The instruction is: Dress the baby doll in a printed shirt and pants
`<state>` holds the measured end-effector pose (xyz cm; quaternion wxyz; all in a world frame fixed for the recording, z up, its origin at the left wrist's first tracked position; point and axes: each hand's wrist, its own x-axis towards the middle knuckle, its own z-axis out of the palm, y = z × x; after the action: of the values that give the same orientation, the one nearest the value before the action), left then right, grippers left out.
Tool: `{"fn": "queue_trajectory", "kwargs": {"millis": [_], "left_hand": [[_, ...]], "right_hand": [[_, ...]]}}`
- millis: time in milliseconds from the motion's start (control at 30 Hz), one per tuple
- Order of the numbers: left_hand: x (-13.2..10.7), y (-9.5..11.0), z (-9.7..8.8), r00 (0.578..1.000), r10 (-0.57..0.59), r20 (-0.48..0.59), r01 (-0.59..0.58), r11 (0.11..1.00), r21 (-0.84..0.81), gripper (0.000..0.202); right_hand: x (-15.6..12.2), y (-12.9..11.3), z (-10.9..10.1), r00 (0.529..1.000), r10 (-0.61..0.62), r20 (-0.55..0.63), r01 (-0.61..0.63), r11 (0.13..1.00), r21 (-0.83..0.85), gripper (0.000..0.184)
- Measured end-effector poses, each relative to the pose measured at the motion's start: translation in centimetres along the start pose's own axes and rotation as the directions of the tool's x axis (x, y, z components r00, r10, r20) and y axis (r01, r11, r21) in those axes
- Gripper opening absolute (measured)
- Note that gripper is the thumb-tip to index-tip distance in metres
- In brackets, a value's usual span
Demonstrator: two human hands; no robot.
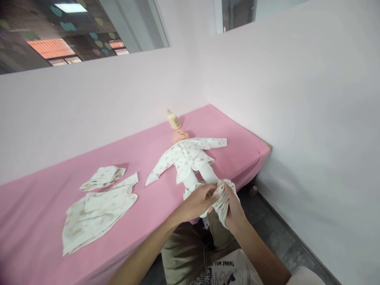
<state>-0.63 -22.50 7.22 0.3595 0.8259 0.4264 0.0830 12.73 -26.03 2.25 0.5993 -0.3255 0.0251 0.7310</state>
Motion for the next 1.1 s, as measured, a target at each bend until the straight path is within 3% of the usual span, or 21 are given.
{"fn": "queue_trajectory", "kwargs": {"millis": [133, 300, 533, 700, 900, 1000, 1100], "left_hand": [[0.4, 0.0, 1.2, 0.995, -0.087, -0.048, 0.086, 0.996, -0.038, 0.038], [1.4, -0.6, 2.3, 0.985, -0.091, -0.149, 0.083, 0.995, -0.06, 0.012], [2.4, -1.8, 0.3, 0.948, -0.106, -0.301, 0.131, 0.989, 0.065, 0.004], [3.9, -2.6, -1.1, 0.953, -0.03, -0.303, 0.124, 0.947, 0.296, 0.012], [5.2, -3.9, -1.4, 0.954, 0.012, -0.301, 0.125, 0.892, 0.434, 0.025], [5.3, -4.3, -2.0, 0.952, -0.009, -0.305, 0.176, 0.833, 0.525, 0.024], [5.4, -4.4, -2.6, 0.939, -0.022, -0.344, 0.234, 0.773, 0.59, 0.02]], "right_hand": [[0.0, 0.0, 0.3, 0.999, -0.005, -0.043, 0.004, 1.0, -0.03, 0.036], [-0.4, 0.0, 0.7, 0.999, -0.022, -0.045, 0.021, 1.0, -0.02, 0.036], [-1.2, 0.1, 0.7, 0.998, -0.014, 0.06, 0.018, 0.998, -0.066, 0.036], [-1.8, 0.1, 0.1, 0.998, -0.002, 0.068, 0.01, 0.994, -0.112, 0.043], [-4.0, -0.2, -0.5, 0.994, -0.013, 0.112, 0.037, 0.975, -0.217, 0.05], [-5.3, -1.2, -1.4, 0.975, -0.026, 0.221, 0.117, 0.906, -0.408, 0.041], [-5.5, -2.5, -2.9, 0.96, -0.073, 0.269, 0.243, 0.692, -0.68, 0.033]]}}
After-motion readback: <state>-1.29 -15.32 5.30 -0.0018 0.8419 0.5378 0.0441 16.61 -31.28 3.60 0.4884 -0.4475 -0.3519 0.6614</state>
